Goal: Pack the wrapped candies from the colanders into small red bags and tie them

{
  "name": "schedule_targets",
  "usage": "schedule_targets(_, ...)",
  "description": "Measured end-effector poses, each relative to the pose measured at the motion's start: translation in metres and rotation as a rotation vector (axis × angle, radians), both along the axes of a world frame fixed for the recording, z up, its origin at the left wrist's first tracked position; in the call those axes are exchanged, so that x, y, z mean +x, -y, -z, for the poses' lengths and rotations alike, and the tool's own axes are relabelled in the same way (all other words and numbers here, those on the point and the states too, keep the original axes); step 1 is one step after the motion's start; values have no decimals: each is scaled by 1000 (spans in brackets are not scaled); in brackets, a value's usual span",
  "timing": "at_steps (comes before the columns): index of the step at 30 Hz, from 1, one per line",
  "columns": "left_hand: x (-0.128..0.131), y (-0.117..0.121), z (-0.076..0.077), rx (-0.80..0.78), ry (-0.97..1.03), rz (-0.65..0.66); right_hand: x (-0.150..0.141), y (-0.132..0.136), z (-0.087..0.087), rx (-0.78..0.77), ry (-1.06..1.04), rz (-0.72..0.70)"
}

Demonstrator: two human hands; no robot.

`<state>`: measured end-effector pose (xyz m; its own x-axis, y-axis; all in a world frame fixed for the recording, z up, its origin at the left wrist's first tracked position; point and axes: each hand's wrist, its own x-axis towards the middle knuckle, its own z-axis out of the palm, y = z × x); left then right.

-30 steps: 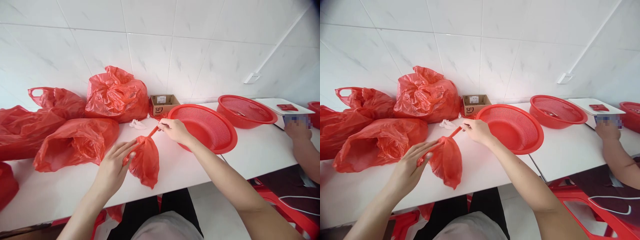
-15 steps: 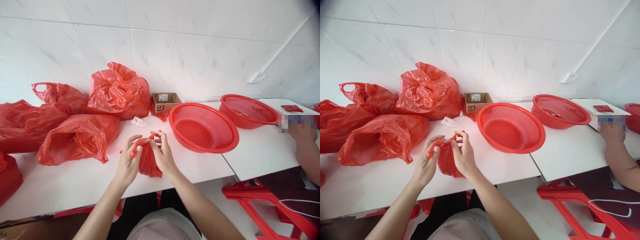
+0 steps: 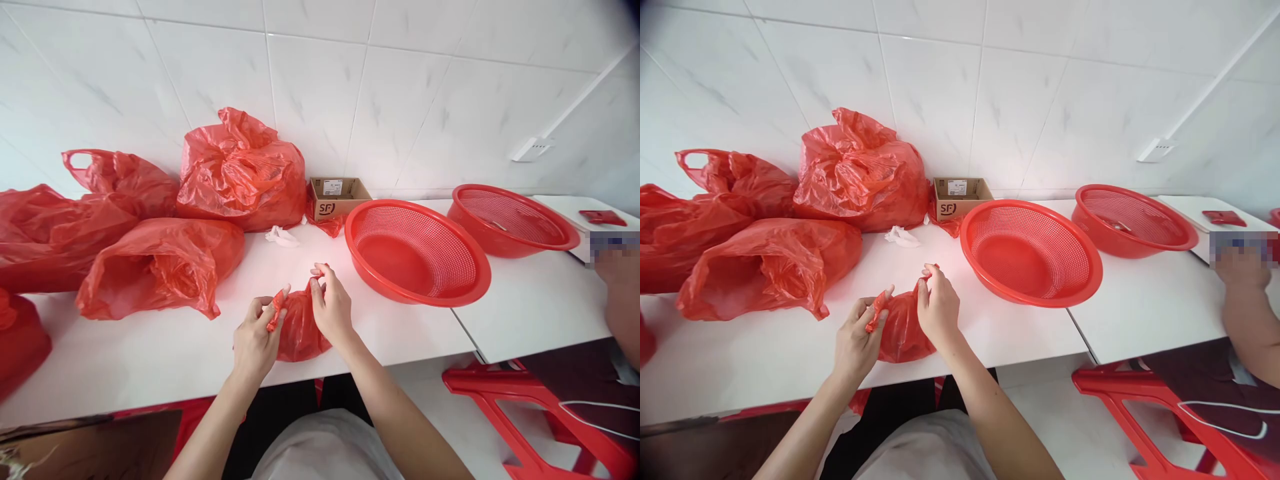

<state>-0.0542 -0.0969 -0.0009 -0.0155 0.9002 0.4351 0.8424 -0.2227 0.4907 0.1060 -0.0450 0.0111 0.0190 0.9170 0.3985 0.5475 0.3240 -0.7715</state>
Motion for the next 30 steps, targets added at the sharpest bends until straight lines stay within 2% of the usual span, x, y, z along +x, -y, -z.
schedule_targets(3,10,-1,11,-25,-75,24,-10,19,8,-88,52,-15)
schedule_targets(6,14,-4,26,-46,-127,45,-16,31,22,-82,155,-43)
schedule_targets(11,11,-15,40,-111,-114,80,-14,19,31,-59,276,-68)
schedule_targets(15,11,-28,41,-139,-90,97,-11,-2,31,-109,331,-103)
schedule_targets(21,15,-44,40,-164,-47,111,-10,-21,38,-173,279,-87)
schedule_targets(30,23,-62,32,-243,54,97,-9,-38,39,-284,42,-109)
